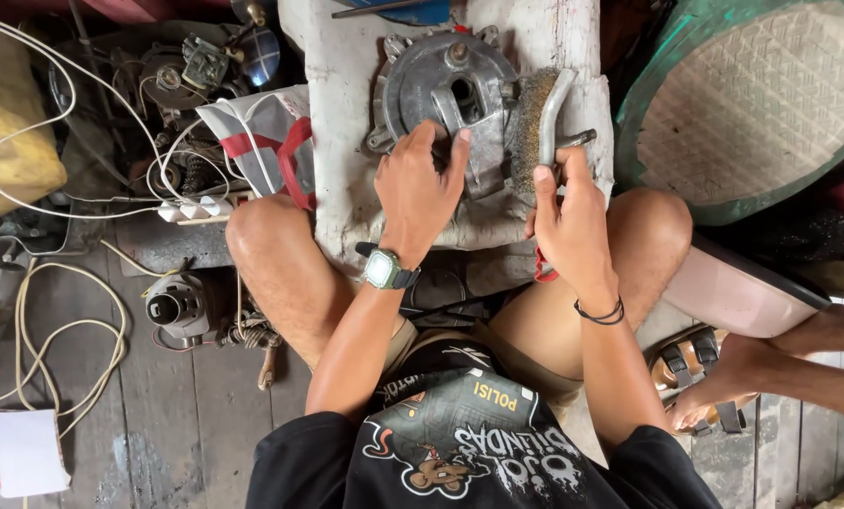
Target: Cleaning a motorcycle engine casing using a wire brush to remove dirt and oxidation.
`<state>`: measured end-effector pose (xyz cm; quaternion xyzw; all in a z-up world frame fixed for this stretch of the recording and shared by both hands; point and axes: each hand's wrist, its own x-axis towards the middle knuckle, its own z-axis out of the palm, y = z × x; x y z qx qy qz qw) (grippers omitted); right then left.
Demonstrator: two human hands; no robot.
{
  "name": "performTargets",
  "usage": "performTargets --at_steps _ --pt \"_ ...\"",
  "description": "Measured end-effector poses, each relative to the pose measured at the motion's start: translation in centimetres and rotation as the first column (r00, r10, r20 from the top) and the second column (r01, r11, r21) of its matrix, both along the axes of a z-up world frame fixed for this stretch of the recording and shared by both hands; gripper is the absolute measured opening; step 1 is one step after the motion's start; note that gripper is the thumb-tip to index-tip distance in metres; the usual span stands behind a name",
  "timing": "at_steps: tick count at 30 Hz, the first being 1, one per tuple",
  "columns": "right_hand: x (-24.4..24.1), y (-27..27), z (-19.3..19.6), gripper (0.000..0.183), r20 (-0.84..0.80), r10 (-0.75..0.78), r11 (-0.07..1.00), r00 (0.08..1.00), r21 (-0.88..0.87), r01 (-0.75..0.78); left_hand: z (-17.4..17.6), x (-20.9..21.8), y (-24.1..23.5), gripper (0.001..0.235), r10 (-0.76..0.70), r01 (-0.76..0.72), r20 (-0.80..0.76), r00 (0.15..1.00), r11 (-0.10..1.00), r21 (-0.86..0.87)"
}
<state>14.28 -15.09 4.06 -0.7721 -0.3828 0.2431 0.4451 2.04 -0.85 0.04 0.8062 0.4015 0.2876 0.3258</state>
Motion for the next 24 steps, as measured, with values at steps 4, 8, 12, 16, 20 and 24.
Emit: performTargets --at_steps 4,8,12,16,20,24 --pt "-0.9 0.0 1.2 0.021 0.058 0.047 0.995 0.997 -0.091 -0.042 0.1 -0.1 0.5 0.025 -0.012 0.013 0.126 0.992 1.000 -0.004" --pt "-2.1 0.1 1.2 0.027 0.349 0.051 0.995 0.936 -0.100 -0.017 -1.0 -0.7 1.7 0.029 -0.078 0.074 0.222 0.972 0.997 0.027" --pt "-3.5 0.3 1.3 0.036 0.458 0.106 0.987 0.882 -0.158 -0.037 -2.7 -2.2 2.4 0.107 -0.324 0.323 -0.002 0.946 0.944 -0.063" --pt "-4.5 0.4 1.4 0.035 0.513 0.140 0.970 0.847 -0.242 -0.014 -4.2 -2.3 2.1 0.160 -0.371 0.372 -0.162 0.915 0.928 -0.024" --pt "-4.8 -0.1 1.9 0.031 0.482 0.173 0.961 0.859 -0.272 -0.040 -4.9 -1.6 2.4 0.170 -0.348 0.366 -0.194 0.917 0.928 0.065" --pt "-4.8 -0.4 2.8 0.023 0.423 0.249 0.872 0.871 -0.490 -0.012 -4.6 -1.1 2.2 0.167 -0.284 0.328 -0.257 0.924 0.933 0.149"
